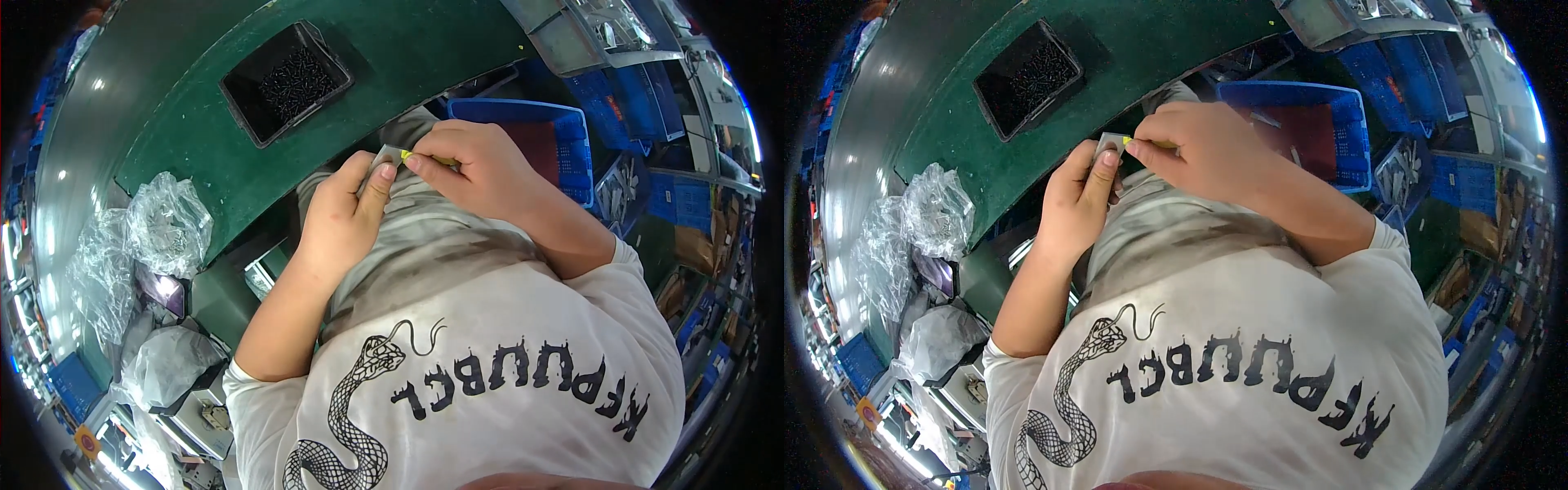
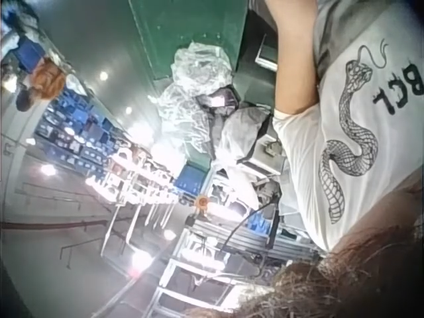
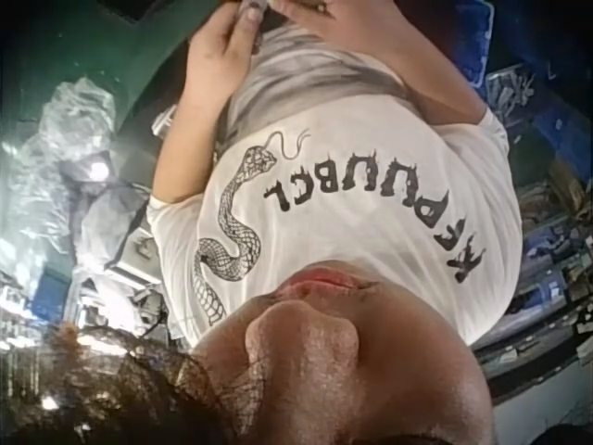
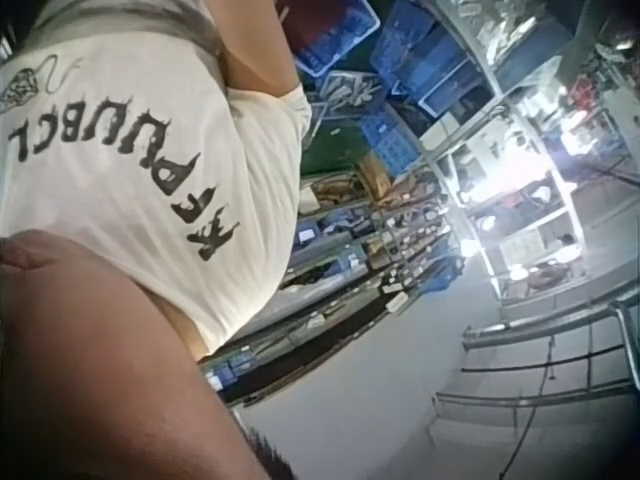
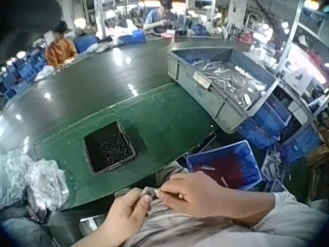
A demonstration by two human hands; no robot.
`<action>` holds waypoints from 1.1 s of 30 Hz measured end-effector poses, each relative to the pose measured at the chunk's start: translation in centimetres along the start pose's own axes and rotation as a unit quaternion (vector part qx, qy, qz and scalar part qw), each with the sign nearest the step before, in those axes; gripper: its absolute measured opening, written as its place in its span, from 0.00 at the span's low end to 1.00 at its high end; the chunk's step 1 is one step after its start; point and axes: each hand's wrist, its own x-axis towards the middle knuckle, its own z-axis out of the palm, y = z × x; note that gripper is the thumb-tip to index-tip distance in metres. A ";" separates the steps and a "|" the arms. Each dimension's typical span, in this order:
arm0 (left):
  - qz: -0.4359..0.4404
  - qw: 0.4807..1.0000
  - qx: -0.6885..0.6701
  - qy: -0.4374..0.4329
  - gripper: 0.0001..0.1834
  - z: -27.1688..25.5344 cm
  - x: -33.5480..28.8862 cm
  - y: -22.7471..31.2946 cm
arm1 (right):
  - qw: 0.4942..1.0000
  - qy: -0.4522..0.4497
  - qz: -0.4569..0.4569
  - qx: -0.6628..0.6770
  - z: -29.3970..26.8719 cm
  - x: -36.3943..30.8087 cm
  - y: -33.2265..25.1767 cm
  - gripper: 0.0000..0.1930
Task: Applying yellow adhesive tape to small metal components at a manufacturing workbench.
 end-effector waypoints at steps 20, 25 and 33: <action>0.122 0.966 0.224 0.038 0.13 -0.4 0.1 0.5 | 0.993 -0.019 0.109 0.048 0.3 0.2 -0.4 0.12; 0.101 0.967 0.229 0.046 0.14 0.0 -0.1 0.5 | 0.985 -0.041 0.151 0.067 0.2 0.4 -0.7 0.13; 0.060 0.987 0.117 0.090 0.16 0.4 -0.1 0.1 | 0.994 0.025 0.059 0.083 0.7 -0.1 -0.3 0.19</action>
